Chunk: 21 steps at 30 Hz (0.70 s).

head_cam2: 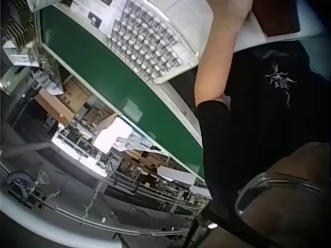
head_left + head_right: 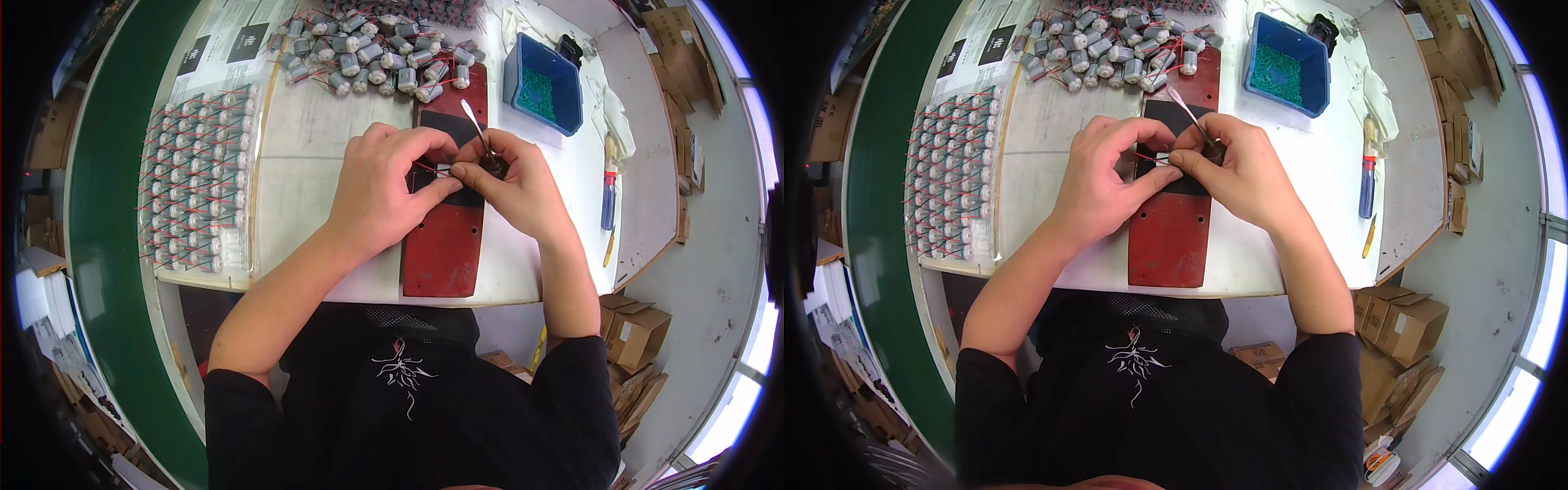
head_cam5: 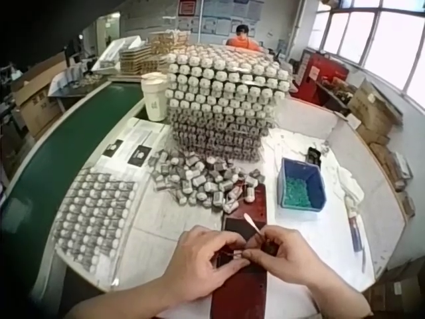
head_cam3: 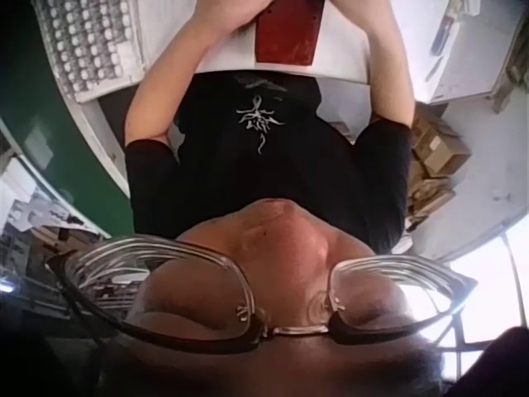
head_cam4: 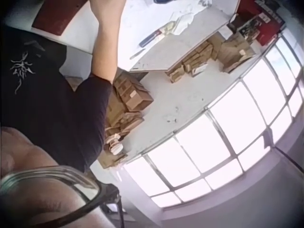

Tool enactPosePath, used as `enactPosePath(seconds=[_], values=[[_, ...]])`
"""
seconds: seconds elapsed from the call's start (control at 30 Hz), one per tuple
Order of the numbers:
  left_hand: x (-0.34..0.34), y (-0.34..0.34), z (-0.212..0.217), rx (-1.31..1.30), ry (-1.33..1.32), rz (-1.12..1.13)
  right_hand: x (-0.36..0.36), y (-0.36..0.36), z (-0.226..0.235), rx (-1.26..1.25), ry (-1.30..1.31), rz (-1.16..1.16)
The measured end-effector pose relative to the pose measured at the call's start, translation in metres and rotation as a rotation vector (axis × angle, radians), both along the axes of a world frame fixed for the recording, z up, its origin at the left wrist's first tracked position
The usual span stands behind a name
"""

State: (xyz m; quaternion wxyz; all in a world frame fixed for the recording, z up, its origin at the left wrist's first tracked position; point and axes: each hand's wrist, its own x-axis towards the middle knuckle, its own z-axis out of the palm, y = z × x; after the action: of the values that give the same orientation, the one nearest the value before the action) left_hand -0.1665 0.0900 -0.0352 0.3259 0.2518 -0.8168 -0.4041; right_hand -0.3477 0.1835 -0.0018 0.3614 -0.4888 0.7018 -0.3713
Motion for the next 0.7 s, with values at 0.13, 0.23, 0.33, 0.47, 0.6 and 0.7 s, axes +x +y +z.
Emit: enactPosePath(seconds=[0.13,0.23,0.33,0.47,0.6,0.7], values=[[0.001,-0.004,-0.002,-0.048,-0.038,-0.058,-0.002,0.002,-0.001,0.015,0.054,-0.04],[0.001,-0.007,-0.001,-0.005,-0.071,-0.08,-0.007,0.004,-0.002,0.007,0.137,-0.047],[0.002,-0.008,0.0,0.037,-0.074,-0.097,-0.016,0.01,-0.002,-0.091,0.175,-0.016],[0.002,-0.01,0.0,0.103,-0.047,-0.115,-0.023,0.012,0.001,-0.298,0.45,0.087],[0.002,-0.011,0.0,0.155,-0.045,-0.122,-0.02,0.014,0.003,-0.198,0.628,0.208],[0.002,-0.011,0.0,0.167,-0.049,-0.121,-0.017,0.014,0.008,-0.127,0.753,0.229]])
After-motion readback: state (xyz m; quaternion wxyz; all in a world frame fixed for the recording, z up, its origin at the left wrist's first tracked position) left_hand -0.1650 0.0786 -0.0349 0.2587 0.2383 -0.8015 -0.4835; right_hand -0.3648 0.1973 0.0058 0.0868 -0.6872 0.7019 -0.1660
